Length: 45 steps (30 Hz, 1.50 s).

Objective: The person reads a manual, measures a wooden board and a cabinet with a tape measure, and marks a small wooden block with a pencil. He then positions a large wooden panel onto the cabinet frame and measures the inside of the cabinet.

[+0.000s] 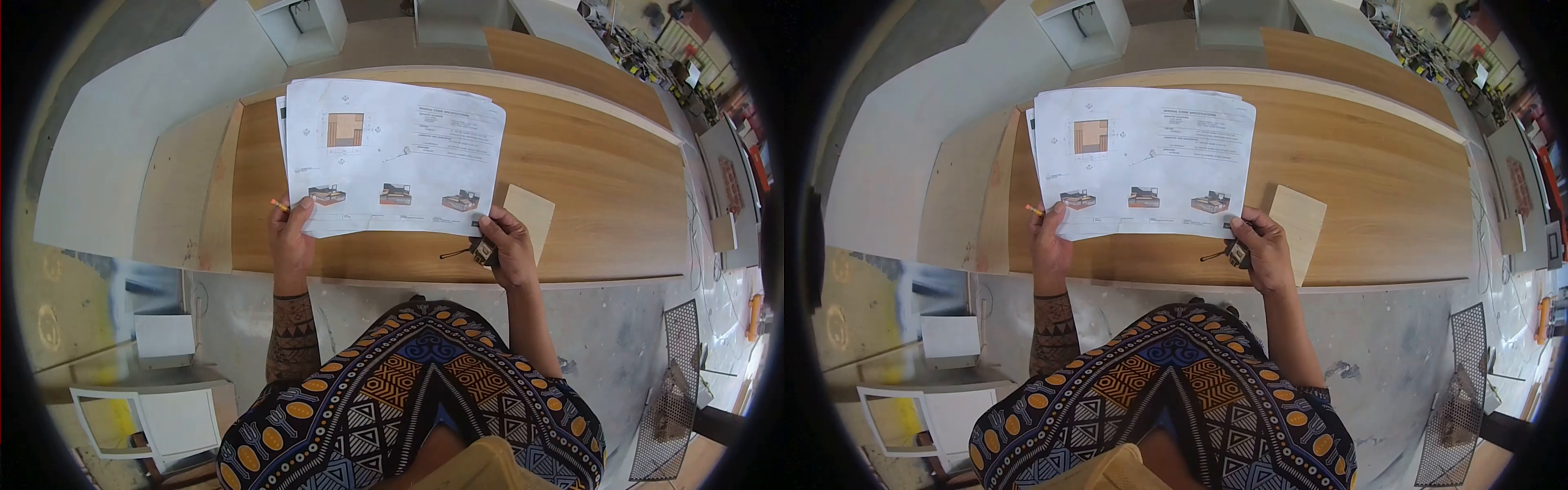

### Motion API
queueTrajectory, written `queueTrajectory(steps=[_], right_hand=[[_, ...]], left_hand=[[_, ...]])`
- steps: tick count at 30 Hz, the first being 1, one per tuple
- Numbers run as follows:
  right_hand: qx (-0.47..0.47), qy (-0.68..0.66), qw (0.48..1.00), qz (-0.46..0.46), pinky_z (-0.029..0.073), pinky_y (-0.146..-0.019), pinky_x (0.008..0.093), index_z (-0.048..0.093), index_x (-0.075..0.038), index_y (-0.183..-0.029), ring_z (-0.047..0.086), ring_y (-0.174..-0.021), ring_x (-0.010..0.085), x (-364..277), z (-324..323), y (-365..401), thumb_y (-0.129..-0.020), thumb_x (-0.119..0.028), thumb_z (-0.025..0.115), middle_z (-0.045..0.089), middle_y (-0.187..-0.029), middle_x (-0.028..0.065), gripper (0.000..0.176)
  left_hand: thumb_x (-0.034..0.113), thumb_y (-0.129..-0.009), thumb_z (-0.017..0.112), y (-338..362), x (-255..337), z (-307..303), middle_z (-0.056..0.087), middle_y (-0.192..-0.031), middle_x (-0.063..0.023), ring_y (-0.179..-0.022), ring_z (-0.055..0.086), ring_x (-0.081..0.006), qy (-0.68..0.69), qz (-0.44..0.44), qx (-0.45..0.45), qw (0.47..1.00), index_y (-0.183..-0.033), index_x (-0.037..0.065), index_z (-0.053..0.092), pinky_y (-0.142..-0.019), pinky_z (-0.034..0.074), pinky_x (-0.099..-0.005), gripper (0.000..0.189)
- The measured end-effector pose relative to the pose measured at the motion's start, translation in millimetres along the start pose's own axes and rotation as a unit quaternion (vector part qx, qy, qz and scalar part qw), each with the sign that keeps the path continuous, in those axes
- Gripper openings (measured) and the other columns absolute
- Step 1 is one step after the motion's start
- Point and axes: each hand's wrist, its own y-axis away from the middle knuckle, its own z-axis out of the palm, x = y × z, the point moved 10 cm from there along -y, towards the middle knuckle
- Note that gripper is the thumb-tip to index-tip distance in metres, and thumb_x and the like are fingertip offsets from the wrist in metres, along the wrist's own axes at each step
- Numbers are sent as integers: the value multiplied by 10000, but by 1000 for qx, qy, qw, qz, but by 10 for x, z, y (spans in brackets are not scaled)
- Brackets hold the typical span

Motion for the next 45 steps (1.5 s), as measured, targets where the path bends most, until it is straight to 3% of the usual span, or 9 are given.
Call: queueTrajectory(steps=[18, 21, 24, 26, 36, 45], right_hand=[[-26, 32, 998, 44, 602, -712, 253, 723, 12, -1221, 706, -799, 95, -117, 12, -183, -1033, -33, 664, 766, -1017, 72, 202], [-25, 30, 998, 41, 598, -704, 253, 729, 9, -1209, 704, -793, 95, -110, -12, -209, -1032, -32, 665, 766, -1010, 69, 193], [-27, 35, 998, 41, 592, -697, 253, 732, 8, -1205, 702, -796, 94, -107, -9, -219, -1031, -31, 666, 766, -1008, 70, 190], [-26, 31, 998, 37, 589, -696, 250, 733, 8, -1205, 701, -795, 92, -102, -6, -225, -1031, -30, 667, 767, -1008, 69, 190], [-18, 37, 999, 31, 583, -747, 263, 738, 11, -1210, 688, -829, 89, -143, 26, -158, -1032, -29, 661, 763, -1023, 63, 198], [4, 66, 997, 41, 569, -702, 252, 731, 11, -1219, 670, -792, 80, -66, -48, -128, -1025, -53, 683, 746, -981, 45, 210]], left_hand=[[126, -1058, 648, 200, -136, -92, 735, -1187, -119, -1082, 693, -163, 30, -10, 74, 997, -1249, -56, 667, -992, 539, -332, 265], [155, -1098, 578, 190, -244, -173, 685, -1314, -145, -1207, 670, -231, 68, -25, 67, 995, -1333, -63, 611, -1072, 533, -401, 322], [175, -1109, 569, 206, -242, -111, 684, -1322, -145, -1207, 670, -229, 63, -29, 60, 996, -1339, -55, 610, -1071, 536, -400, 328], [163, -1100, 599, 221, -183, -68, 734, -1206, -105, -1109, 686, -162, 63, -26, 80, 995, -1254, -50, 677, -1009, 541, -336, 274], [175, -1100, 609, 172, -301, -169, 739, -1197, -94, -1091, 687, -144, 75, -39, 80, 993, -1232, -38, 698, -998, 541, -319, 266], [181, -1093, 625, 114, -320, -142, 743, -1180, -82, -1074, 696, -139, 80, -43, 59, 994, -1221, -21, 705, -976, 548, -314, 252]])
